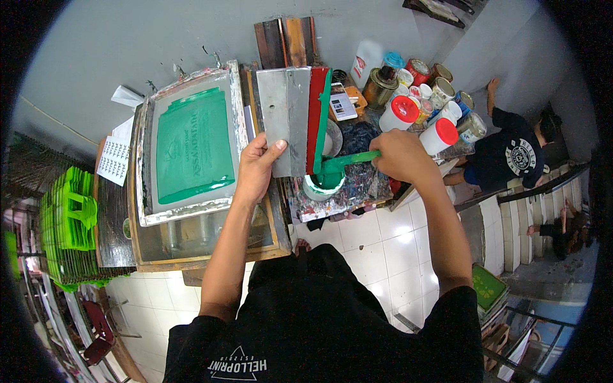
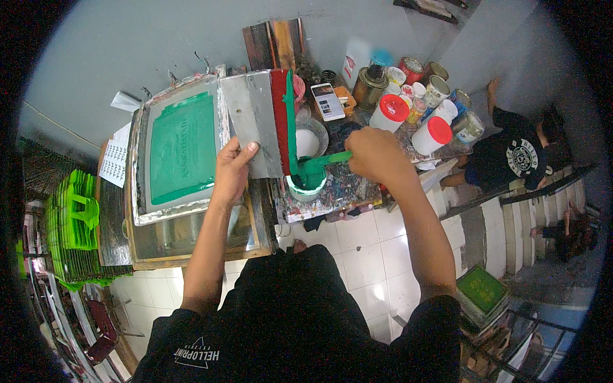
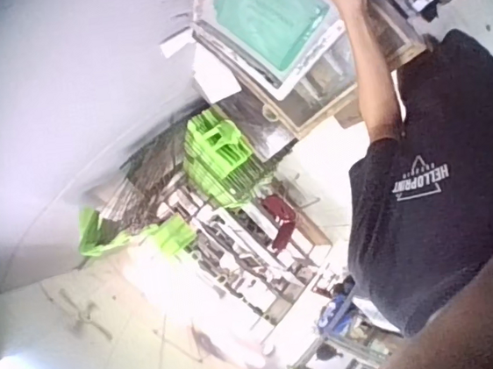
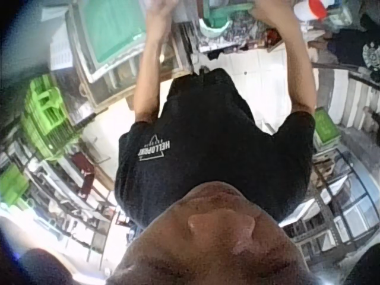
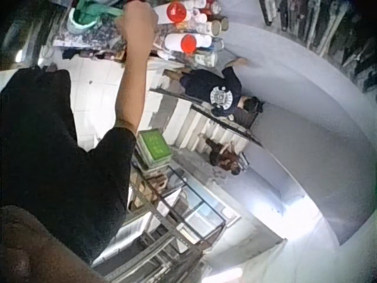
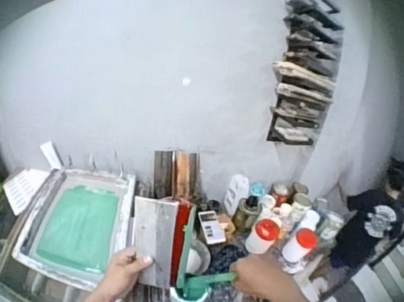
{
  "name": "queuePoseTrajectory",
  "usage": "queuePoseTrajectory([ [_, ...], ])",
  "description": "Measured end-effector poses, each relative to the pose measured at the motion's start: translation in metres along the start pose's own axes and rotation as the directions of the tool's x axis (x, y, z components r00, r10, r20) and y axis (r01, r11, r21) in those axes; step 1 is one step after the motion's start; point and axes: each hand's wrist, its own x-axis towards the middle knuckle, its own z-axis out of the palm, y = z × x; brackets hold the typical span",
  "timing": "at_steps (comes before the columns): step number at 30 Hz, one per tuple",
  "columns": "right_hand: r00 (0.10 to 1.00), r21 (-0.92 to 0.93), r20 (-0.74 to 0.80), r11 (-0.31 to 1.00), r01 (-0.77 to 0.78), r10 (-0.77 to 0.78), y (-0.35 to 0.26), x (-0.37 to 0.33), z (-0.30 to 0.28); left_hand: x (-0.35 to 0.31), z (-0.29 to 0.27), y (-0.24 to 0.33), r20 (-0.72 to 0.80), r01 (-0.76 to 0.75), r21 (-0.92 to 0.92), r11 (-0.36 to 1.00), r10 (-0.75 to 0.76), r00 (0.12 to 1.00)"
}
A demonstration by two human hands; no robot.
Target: The person performs screen printing on a tote bag by placing it on a printing frame, applying green ink with a squeegee, and سپس scraping the excess ink back into a container with a small paddle.
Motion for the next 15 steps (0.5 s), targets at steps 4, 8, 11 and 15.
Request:
queuePoseTrajectory([
  [4, 0.998, -0.019, 0.055, 1.0, 0.008, -0.007, -0.009, 0.011, 0.0, -0.002, -0.004, -0.003, -0.008, -0.015, -0.011, 1.0, 0.015, 1.0],
  [8, 0.999, -0.076, 0.03, 0.997, 0.025, -0.023, -0.01, 0.016, 0.013, -0.006, -0.003, -0.003, -0.024, -0.025, -0.06, 0.998, 0.023, 0.999],
  [11, 0.999, -0.077, 0.029, 0.996, 0.034, -0.031, -0.013, 0.018, 0.012, -0.007, -0.005, -0.006, -0.042, -0.028, -0.06, 0.998, 0.026, 0.999],
  [15, 0.999, -0.022, -0.05, 1.0, 0.004, -0.006, -0.003, 0.005, 0.01, -0.006, -0.003, -0.007, -0.063, -0.021, -0.086, 0.996, 0.016, 0.998],
])
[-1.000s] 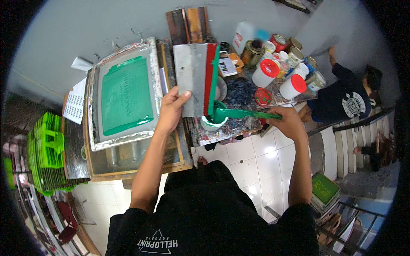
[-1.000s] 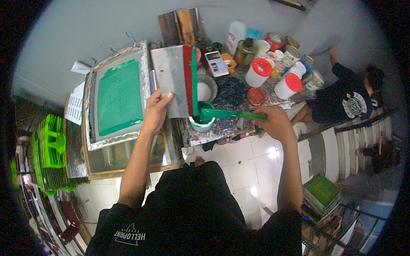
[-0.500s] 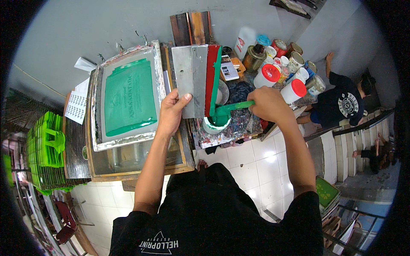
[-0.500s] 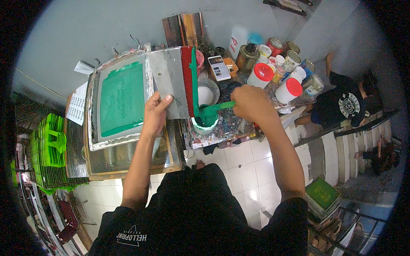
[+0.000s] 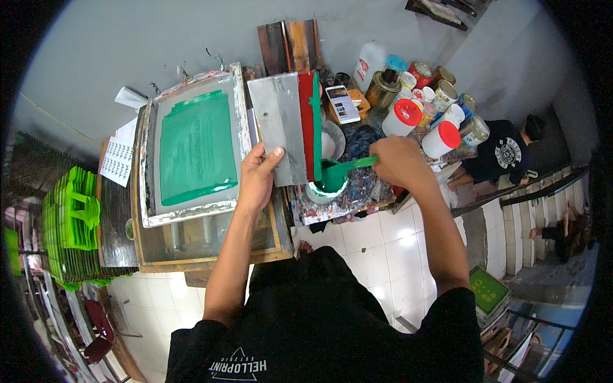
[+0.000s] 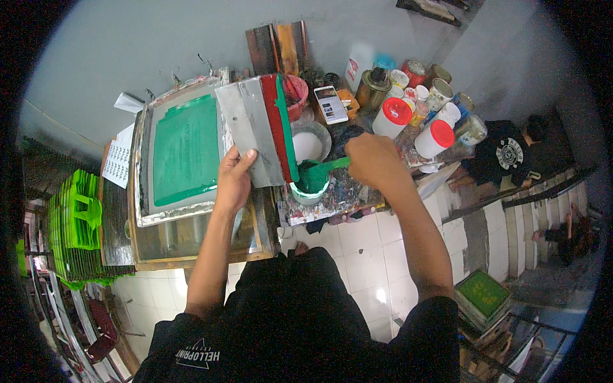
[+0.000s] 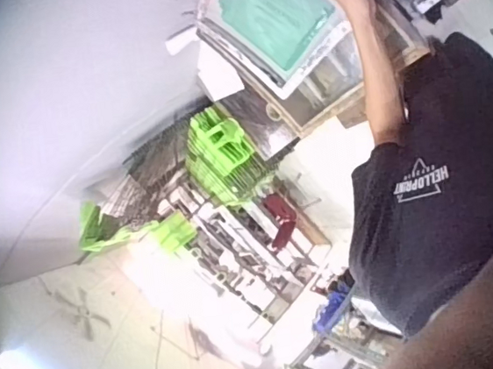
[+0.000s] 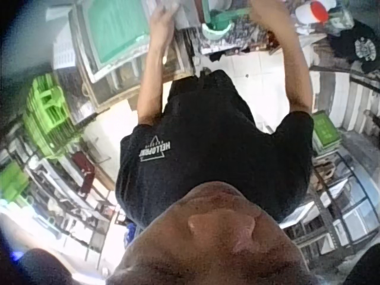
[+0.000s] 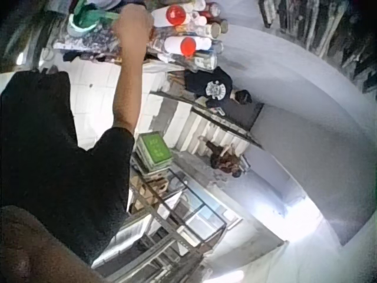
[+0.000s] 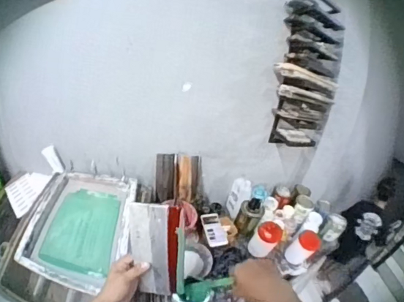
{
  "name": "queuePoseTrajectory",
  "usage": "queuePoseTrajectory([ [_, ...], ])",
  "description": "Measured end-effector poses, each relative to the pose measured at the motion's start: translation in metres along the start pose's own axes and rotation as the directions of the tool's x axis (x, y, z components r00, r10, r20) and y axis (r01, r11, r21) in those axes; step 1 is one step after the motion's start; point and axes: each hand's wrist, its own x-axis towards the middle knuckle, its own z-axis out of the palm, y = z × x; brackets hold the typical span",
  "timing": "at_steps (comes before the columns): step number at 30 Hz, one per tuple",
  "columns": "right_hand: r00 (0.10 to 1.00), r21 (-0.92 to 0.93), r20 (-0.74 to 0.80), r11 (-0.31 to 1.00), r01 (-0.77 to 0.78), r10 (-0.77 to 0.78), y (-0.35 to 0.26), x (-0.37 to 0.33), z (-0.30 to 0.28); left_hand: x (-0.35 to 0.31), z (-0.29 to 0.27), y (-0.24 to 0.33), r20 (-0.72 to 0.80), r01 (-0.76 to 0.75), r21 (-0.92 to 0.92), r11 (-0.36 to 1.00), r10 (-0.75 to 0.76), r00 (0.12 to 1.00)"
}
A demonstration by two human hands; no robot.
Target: The person performs screen printing on a tote bag by placing it on a printing frame, applying green ink with a squeegee, and سپس scraping the excess ink back into a container with a small paddle.
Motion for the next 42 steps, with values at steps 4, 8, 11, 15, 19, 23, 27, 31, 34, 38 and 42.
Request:
queuePoseTrajectory([
  [4, 0.994, 0.134, -0.029, 0.986, -0.1, 0.104, 0.021, -0.029, -0.005, 0.004, -0.003, -0.001, -0.036, 0.041, -0.056, 0.998, -0.043, 0.998],
  [8, 0.991, 0.373, -0.068, 0.924, -0.082, 0.115, 0.054, -0.053, 0.01, 0.013, -0.009, -0.006, -0.063, 0.083, -0.098, 0.992, -0.089, 0.994],
  [11, 0.99, 0.533, -0.068, 0.843, -0.071, 0.127, 0.065, -0.066, 0.023, 0.015, -0.007, -0.01, -0.076, 0.126, -0.137, 0.983, -0.137, 0.988],
  [15, 0.98, 0.732, -0.013, 0.669, -0.127, 0.2, 0.064, -0.08, 0.036, 0.018, -0.005, -0.021, -0.066, 0.145, -0.169, 0.975, -0.158, 0.985],
  [19, 0.972, 0.828, 0.03, 0.538, -0.156, 0.235, 0.072, -0.087, 0.058, 0.017, -0.001, -0.018, -0.025, 0.21, -0.171, 0.963, -0.217, 0.976],
  [23, 0.971, 0.874, 0.01, 0.47, -0.125, 0.239, 0.07, -0.088, 0.063, 0.016, -0.001, -0.016, -0.009, 0.246, -0.194, 0.95, -0.253, 0.968],
  [27, 0.963, 0.922, -0.032, 0.381, -0.075, 0.267, 0.058, -0.086, 0.062, 0.013, 0.011, -0.002, -0.007, 0.285, -0.24, 0.928, -0.295, 0.955],
  [31, 0.965, 0.97, -0.103, 0.238, 0.044, 0.241, 0.036, -0.076, 0.066, 0.011, 0.014, 0.018, 0.023, 0.298, -0.28, 0.913, -0.304, 0.952],
  [34, 0.945, 0.96, -0.231, 0.215, 0.181, 0.233, 0.006, -0.057, 0.065, 0.009, 0.012, 0.036, 0.012, 0.256, -0.322, 0.911, -0.267, 0.964],
  [38, 0.906, 0.937, -0.348, 0.087, 0.337, 0.242, -0.046, -0.021, 0.06, 0.009, -0.001, 0.068, -0.048, 0.15, -0.368, 0.918, -0.18, 0.982],
  [42, 0.855, 0.875, -0.461, -0.04, 0.483, 0.237, -0.113, 0.026, 0.06, 0.006, -0.028, 0.109, -0.09, 0.061, -0.396, 0.916, -0.105, 0.99],
])
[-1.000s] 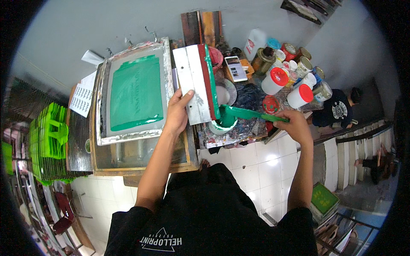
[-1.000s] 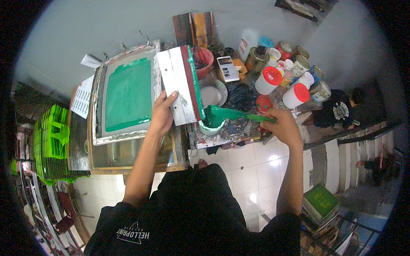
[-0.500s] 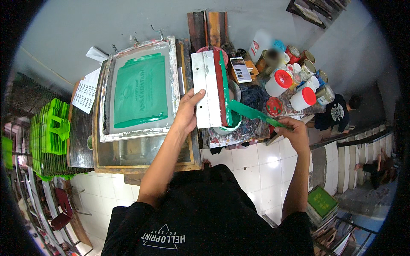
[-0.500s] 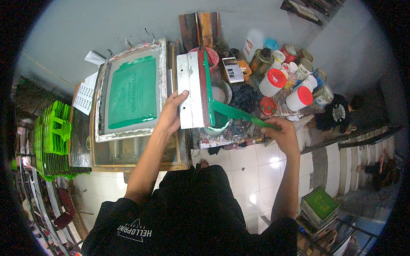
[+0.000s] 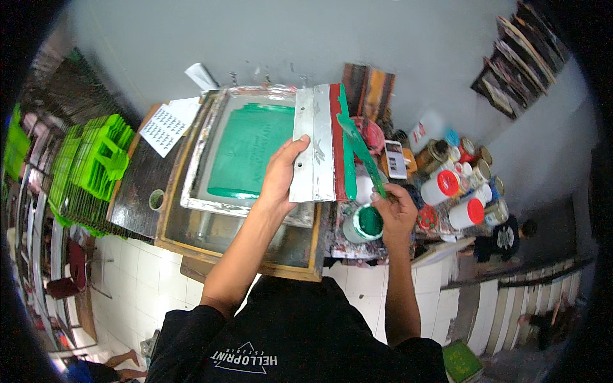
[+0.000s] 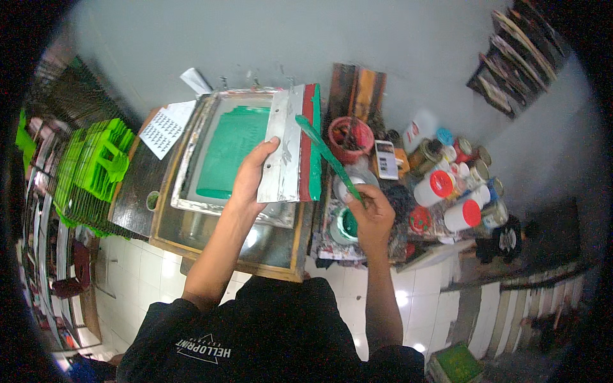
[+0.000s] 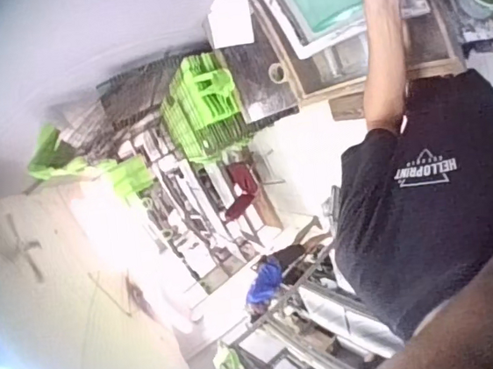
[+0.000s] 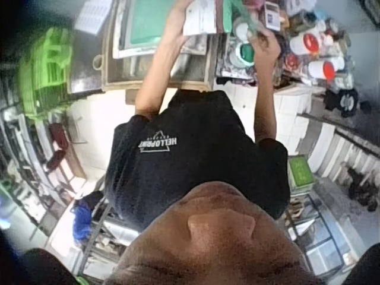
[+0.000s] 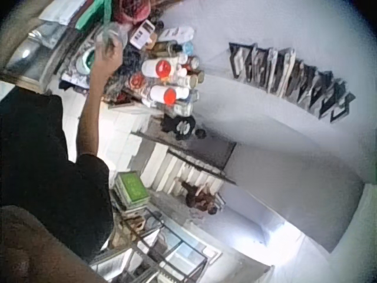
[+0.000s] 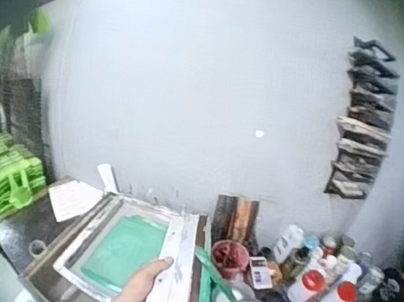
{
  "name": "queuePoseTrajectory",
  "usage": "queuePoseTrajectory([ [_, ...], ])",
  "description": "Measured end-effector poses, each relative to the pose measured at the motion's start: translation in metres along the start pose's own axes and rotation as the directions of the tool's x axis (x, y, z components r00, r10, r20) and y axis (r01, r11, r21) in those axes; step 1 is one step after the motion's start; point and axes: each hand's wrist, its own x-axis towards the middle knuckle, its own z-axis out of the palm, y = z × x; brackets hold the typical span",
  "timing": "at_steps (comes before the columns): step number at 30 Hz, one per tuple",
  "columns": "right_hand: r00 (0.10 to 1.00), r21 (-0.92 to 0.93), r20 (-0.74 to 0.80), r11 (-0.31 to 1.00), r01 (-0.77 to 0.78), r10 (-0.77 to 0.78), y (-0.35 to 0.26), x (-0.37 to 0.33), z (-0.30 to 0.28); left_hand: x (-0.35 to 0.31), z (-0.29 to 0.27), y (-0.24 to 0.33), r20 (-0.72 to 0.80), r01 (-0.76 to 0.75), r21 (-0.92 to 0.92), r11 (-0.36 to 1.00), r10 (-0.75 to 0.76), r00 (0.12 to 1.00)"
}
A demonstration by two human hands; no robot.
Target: The person performs screen printing on a tote bag by placing it on a printing frame, applying green ink with a squeegee, and سپس scraping the excess ink back into a container with a small paddle.
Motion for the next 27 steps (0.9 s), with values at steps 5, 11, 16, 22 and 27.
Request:
queuePoseTrajectory([
  [5, 0.988, 0.059, -0.034, 0.987, 0.151, -0.149, 0.03, 0.024, 0.092, -0.001, -0.027, 0.054, -0.04, -0.038, -0.023, 0.999, 0.037, 0.999],
  [11, 0.98, 0.044, -0.049, 0.98, 0.196, -0.194, 0.054, 0.039, 0.183, -0.003, -0.065, 0.127, -0.084, -0.04, -0.083, 0.996, 0.033, 0.996],
  [16, 0.971, -0.039, -0.054, 0.973, 0.23, -0.231, 0.065, 0.045, 0.232, 0.006, -0.102, 0.184, -0.042, -0.021, -0.065, 0.998, 0.018, 0.999],
  [22, 0.96, -0.159, -0.043, 0.951, 0.267, -0.277, 0.073, 0.045, 0.257, 0.01, -0.128, 0.221, -0.01, 0.038, -0.109, 0.993, -0.04, 0.999],
  [27, 0.957, -0.26, -0.007, 0.925, 0.278, -0.289, 0.072, 0.037, 0.259, 0.016, -0.148, 0.233, -0.025, 0.067, -0.097, 0.993, -0.07, 0.997],
])
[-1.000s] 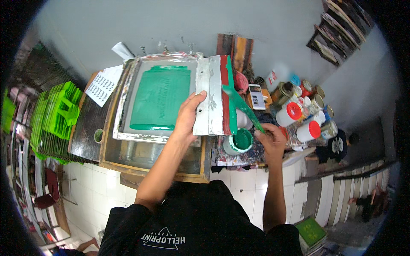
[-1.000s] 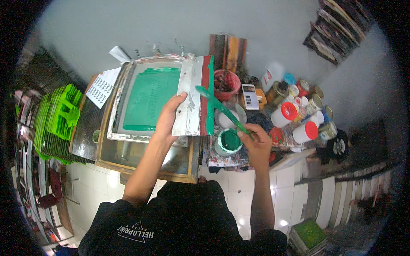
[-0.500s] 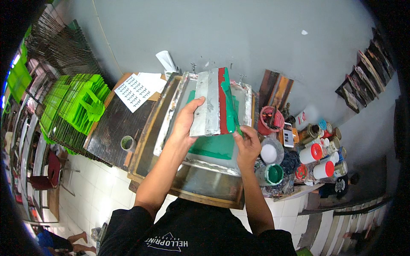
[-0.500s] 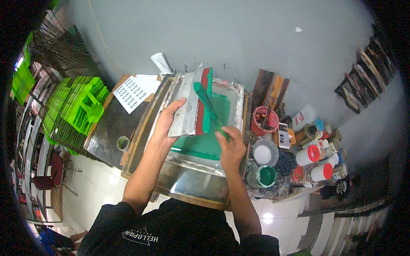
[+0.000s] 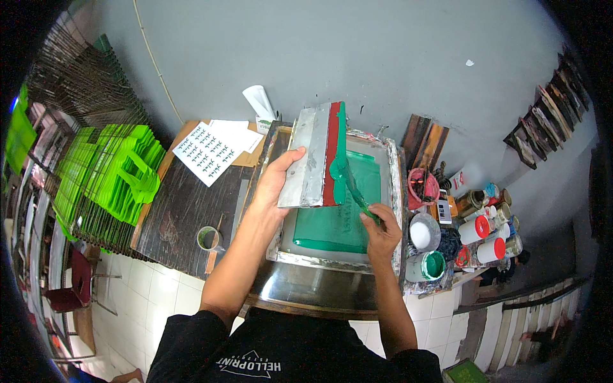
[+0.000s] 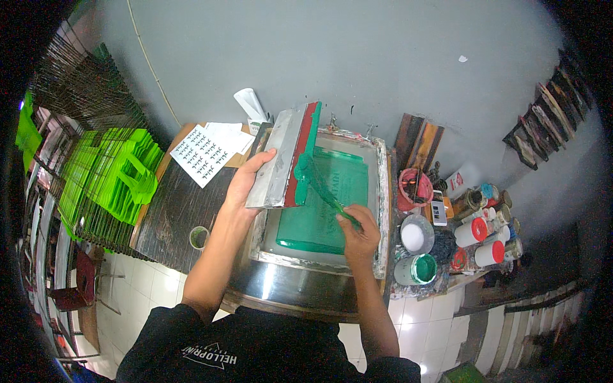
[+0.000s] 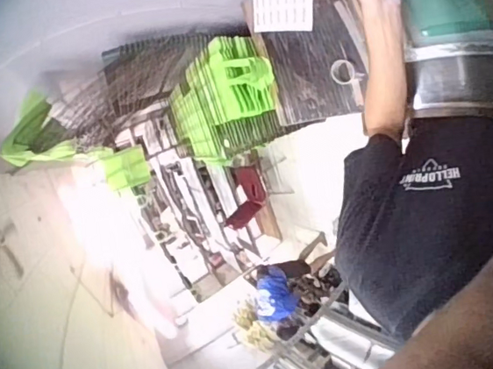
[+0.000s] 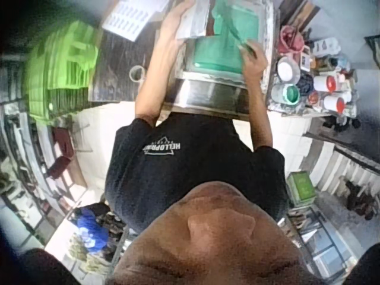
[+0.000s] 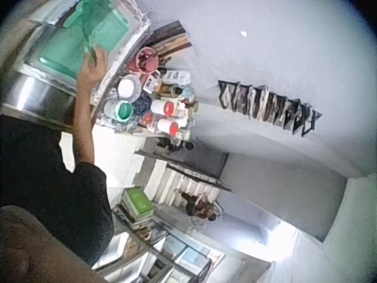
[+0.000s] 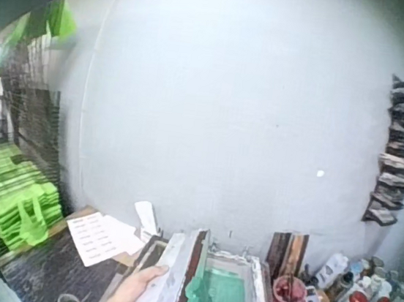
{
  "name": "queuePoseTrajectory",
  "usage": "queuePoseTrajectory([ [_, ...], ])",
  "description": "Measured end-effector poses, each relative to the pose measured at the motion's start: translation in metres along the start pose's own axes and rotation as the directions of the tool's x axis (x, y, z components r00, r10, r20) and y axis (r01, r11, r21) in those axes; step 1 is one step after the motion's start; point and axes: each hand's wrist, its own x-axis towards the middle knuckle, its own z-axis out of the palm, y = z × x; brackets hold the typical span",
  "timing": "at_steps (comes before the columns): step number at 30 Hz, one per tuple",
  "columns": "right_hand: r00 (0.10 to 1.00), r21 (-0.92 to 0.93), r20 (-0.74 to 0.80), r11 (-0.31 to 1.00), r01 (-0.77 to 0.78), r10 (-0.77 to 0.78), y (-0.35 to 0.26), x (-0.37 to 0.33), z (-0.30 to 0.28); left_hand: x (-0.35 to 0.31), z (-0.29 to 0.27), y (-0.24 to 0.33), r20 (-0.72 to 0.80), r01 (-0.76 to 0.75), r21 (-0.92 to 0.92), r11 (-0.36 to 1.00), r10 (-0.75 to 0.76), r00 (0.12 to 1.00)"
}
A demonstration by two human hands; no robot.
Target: The person performs screen printing on a tote bag by placing it on a printing frame, applying green ink with a squeegee, and سپس scraping the excess ink back into a container with a small paddle.
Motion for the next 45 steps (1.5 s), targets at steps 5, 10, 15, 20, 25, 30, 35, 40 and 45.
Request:
queuePoseTrajectory([
  [5, 1.0, -0.082, 0.003, 0.997, -0.015, 0.015, -0.003, -0.006, -0.006, -0.002, -0.005, 0.009, 0.004, 0.007, 0.046, 0.999, -0.007, 1.0],
  [10, 1.0, -0.126, -0.011, 0.992, -0.008, 0.006, -0.006, -0.01, -0.017, 0.004, -0.012, 0.008, 0.012, 0.035, 0.032, 0.999, -0.035, 0.999],
  [15, 0.999, -0.2, -0.028, 0.98, 0.018, -0.024, -0.008, -0.013, -0.034, 0.007, -0.017, 0.007, 0.024, 0.065, -0.031, 0.997, -0.065, 0.998],
  [20, 0.981, 0.037, -0.062, 0.982, -0.184, 0.186, -0.019, 0.0, -0.033, 0.004, -0.019, 0.01, 0.019, 0.075, 0.023, 0.997, -0.076, 0.997],
  [25, 0.934, 0.305, 0.123, 0.883, -0.356, 0.334, -0.035, 0.036, 0.001, 0.001, -0.016, 0.008, 0.019, 0.111, 0.075, 0.991, -0.113, 0.993],
  [30, 0.836, 0.423, 0.295, 0.721, -0.549, 0.463, -0.036, 0.053, 0.03, -0.001, -0.015, 0.006, 0.009, 0.124, 0.098, 0.987, -0.125, 0.992],
  [35, 0.772, 0.454, 0.387, 0.624, -0.636, 0.505, -0.027, 0.046, 0.037, -0.001, -0.023, 0.009, 0.003, 0.109, 0.078, 0.991, -0.11, 0.994],
  [40, 0.702, 0.389, 0.399, 0.585, -0.712, 0.59, -0.014, 0.03, 0.024, -0.004, -0.024, 0.011, -0.029, 0.087, 0.042, 0.995, -0.086, 0.996],
  [45, 0.656, 0.331, 0.377, 0.566, -0.755, 0.654, -0.013, 0.021, 0.01, -0.001, -0.026, 0.012, 0.014, 0.086, 0.016, 0.996, -0.086, 0.996],
])
